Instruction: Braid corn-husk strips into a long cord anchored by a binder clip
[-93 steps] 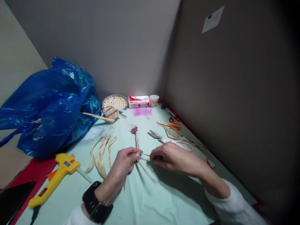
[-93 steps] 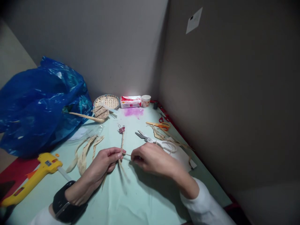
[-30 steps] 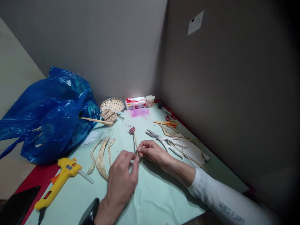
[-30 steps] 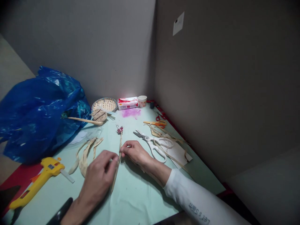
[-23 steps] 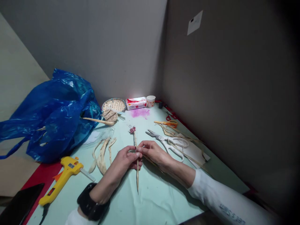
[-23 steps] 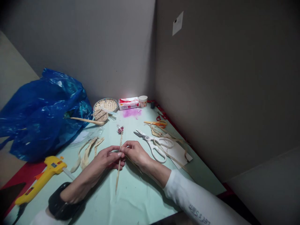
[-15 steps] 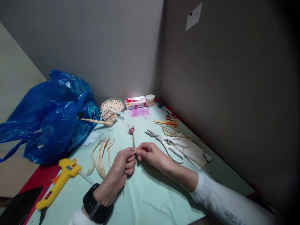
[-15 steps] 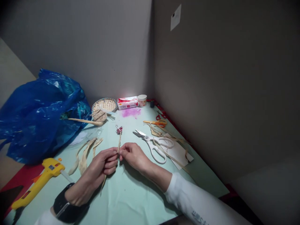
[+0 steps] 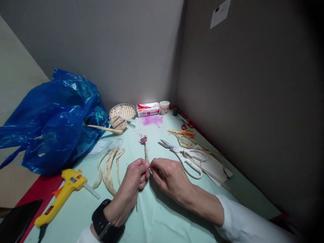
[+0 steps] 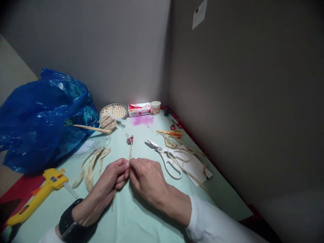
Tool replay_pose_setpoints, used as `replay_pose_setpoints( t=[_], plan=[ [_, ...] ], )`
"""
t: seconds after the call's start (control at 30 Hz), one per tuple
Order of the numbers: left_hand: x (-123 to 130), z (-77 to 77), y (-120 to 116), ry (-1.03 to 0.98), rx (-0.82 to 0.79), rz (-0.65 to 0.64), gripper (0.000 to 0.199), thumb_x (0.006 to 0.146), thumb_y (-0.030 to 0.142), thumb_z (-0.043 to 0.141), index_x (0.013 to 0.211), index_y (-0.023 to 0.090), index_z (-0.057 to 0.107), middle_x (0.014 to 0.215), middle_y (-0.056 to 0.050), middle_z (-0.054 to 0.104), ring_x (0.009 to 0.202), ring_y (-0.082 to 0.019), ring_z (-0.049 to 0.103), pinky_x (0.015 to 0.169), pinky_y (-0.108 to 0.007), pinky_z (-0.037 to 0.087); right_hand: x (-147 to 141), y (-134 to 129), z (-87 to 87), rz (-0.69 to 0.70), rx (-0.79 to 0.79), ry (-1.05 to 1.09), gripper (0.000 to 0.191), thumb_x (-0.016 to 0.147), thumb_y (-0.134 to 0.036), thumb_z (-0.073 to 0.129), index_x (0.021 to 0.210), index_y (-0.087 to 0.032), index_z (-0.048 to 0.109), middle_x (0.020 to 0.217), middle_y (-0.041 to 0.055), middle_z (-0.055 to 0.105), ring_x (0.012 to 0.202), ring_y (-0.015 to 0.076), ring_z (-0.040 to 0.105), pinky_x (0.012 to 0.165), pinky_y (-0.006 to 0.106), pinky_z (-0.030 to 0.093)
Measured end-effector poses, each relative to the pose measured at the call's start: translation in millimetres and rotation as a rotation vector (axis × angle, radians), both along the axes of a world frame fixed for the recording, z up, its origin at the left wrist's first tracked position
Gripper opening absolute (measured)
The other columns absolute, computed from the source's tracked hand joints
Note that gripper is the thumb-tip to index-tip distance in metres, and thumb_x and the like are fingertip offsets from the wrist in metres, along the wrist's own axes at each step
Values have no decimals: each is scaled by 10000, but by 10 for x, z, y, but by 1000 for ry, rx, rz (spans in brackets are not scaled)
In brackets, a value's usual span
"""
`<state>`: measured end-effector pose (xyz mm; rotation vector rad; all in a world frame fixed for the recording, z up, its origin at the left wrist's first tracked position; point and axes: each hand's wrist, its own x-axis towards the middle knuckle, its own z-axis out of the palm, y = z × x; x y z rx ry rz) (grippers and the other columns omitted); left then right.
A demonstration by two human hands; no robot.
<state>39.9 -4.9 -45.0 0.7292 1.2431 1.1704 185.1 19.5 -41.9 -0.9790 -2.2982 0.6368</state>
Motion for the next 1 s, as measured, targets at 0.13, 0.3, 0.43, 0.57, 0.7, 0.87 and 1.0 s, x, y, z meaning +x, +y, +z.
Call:
replay_pose_setpoints(
  t=[0.13,0.3,0.43,0.57,0.7,0.87,1.0],
  plan=[
    [-42,-7,3,-27,-5,-5,241,699,307,680,662,181,478,457,138,260,384,-9,131,377,-172,65,39,11,-38,92,326,-130,129,901,-171,467,876,-188,592,738,32,589,679,167,449,566,307,217],
    [-77,-4,-7,-55,-10,-29,276,697,343,725,714,172,510,498,135,236,413,-14,122,391,-180,52,59,31,-74,158,532,-169,149,918,-139,459,826,-167,573,713,25,569,653,163,407,553,326,230],
    [-90,-21,-20,-59,-9,-51,284,714,362,722,730,159,523,548,112,287,435,-15,156,406,-188,67,37,14,-77,193,588,-178,206,924,-109,460,750,-159,557,710,30,565,640,160,393,549,326,248],
    [-109,-38,-22,-21,-22,-63,291,646,314,751,799,129,587,540,103,348,425,-9,170,414,-201,74,12,-4,-26,260,681,-213,268,940,-86,441,710,-151,560,727,44,583,643,163,407,553,325,268],
    [-121,2,-33,76,-26,-43,283,615,291,731,805,108,629,467,105,361,391,-15,191,410,-205,65,67,29,80,295,606,-354,167,907,-63,473,812,-159,572,726,35,586,654,171,436,555,325,265],
    [-96,47,-51,176,-16,-37,282,634,317,699,804,106,624,546,28,543,383,-20,255,403,-199,107,167,92,174,146,298,-460,272,774,-25,512,979,-200,551,773,16,614,629,158,486,543,300,239],
    [-76,1,-40,241,7,-36,261,662,315,678,817,112,624,599,-2,602,390,-36,302,400,-199,152,157,117,206,80,116,-406,253,759,-22,488,903,-198,596,772,30,631,646,153,525,569,285,247]
  ],
)
